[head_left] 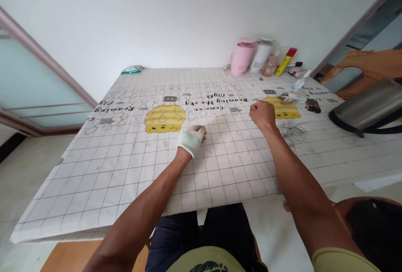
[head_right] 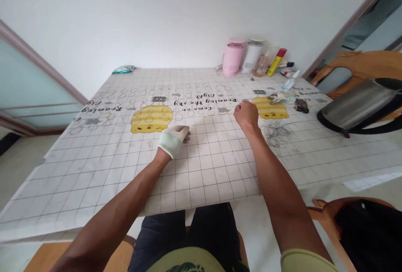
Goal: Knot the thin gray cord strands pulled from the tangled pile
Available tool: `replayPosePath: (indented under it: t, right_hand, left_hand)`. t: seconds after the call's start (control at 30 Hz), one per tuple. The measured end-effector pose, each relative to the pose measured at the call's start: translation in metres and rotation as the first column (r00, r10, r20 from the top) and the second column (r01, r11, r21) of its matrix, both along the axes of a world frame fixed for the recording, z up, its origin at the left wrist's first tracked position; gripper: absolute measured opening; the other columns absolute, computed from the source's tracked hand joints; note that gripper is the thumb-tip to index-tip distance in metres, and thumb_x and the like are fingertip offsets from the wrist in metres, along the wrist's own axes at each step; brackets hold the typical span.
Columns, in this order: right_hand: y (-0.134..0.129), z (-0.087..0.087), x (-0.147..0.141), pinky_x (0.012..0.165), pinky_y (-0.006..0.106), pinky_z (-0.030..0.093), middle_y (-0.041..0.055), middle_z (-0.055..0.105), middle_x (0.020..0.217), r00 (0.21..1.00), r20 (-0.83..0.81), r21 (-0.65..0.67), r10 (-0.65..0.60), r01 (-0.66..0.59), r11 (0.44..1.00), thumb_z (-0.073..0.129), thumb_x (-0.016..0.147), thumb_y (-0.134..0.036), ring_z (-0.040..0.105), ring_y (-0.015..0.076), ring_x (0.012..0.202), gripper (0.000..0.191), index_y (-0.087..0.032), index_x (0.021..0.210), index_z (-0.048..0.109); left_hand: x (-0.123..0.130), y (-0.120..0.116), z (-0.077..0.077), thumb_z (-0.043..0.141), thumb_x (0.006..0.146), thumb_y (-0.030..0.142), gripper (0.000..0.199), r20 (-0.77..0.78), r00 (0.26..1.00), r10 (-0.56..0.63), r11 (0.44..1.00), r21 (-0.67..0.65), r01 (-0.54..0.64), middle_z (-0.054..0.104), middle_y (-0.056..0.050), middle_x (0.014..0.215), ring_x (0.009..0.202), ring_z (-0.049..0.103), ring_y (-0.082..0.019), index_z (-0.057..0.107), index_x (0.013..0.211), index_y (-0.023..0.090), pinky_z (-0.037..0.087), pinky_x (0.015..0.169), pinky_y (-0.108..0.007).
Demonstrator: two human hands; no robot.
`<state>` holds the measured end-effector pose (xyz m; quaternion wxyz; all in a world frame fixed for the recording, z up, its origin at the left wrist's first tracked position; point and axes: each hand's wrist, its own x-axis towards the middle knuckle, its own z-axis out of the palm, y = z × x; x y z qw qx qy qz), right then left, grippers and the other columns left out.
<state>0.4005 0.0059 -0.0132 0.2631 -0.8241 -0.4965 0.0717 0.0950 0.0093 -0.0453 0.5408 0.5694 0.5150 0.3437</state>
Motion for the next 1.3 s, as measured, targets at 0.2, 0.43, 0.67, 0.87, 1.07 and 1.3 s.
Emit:
replayPosePath:
  t: [0.2,0.43,0.67,0.87,1.07,1.3]
  right_hand:
    - [0.014,-0.015,0.005,0.093,0.041,0.05,0.0285,0.075,0.114,0.949,0.311,-0.132,-0.053,0.099,0.986,0.055,0.102,-0.015,0.071,0.0366,0.113,0.025,-0.006,0.113,0.076]
    - [0.02,-0.04,-0.001,0.096,0.045,0.05,0.0277,0.075,0.12,0.915,0.393,-0.226,0.092,-0.001,0.974,0.045,0.1,-0.008,0.072,0.0382,0.112,0.035,-0.007,0.12,0.074]
    - [0.014,-0.043,0.005,0.096,0.046,0.052,0.0251,0.072,0.126,0.913,0.401,-0.174,0.076,-0.006,0.985,0.038,0.111,-0.031,0.069,0.0371,0.114,0.042,-0.01,0.123,0.073]
    - [0.008,-0.05,0.034,0.121,0.048,0.043,0.0222,0.057,0.158,0.889,0.394,-0.004,0.231,-0.25,0.968,0.031,0.109,-0.029,0.049,0.0336,0.149,0.057,-0.006,0.155,0.054]
    - [0.014,-0.066,0.04,0.135,0.046,0.023,0.0193,0.029,0.178,0.871,0.26,-0.225,0.416,-0.364,0.904,0.024,0.109,-0.053,0.025,0.0306,0.166,0.078,-0.005,0.17,0.03]
    - [0.018,-0.065,0.035,0.136,0.051,0.014,0.0163,0.019,0.181,0.877,0.215,-0.283,0.429,-0.364,0.887,0.015,0.109,-0.062,0.015,0.0305,0.169,0.085,-0.007,0.173,0.024]
  left_hand:
    - [-0.003,0.001,-0.001,0.057,0.092,0.036,0.027,-0.11,0.994,-0.027,0.998,0.06,0.034,0.08,-0.007,0.097,0.078,0.075,-0.018,0.078,0.092,0.019,0.056,0.061,-0.024]
    - [-0.003,0.0,-0.001,0.054,0.093,0.037,0.028,-0.202,0.979,-0.041,0.993,0.105,0.063,0.08,-0.004,0.089,0.077,0.075,-0.018,0.076,0.082,0.021,0.055,0.065,-0.027]
    - [-0.003,0.0,-0.004,0.057,0.094,0.039,0.028,-0.233,0.972,-0.021,0.993,0.109,0.048,0.081,-0.003,0.093,0.08,0.077,-0.019,0.079,0.086,0.024,0.058,0.072,-0.028]
    - [0.0,0.001,-0.007,0.058,0.094,0.038,0.027,-0.237,0.972,-0.004,0.996,0.088,0.026,0.081,-0.003,0.092,0.08,0.077,-0.019,0.081,0.094,0.024,0.061,0.073,-0.029]
    - [0.002,-0.002,-0.003,0.059,0.094,0.036,0.027,-0.28,0.96,0.003,0.997,0.08,0.02,0.082,-0.003,0.094,0.082,0.077,-0.019,0.081,0.1,0.023,0.06,0.076,-0.029]
    - [0.001,-0.002,-0.006,0.058,0.095,0.038,0.029,-0.323,0.946,-0.004,0.995,0.098,0.038,0.083,-0.003,0.096,0.088,0.078,-0.019,0.083,0.104,0.025,0.06,0.081,-0.028]
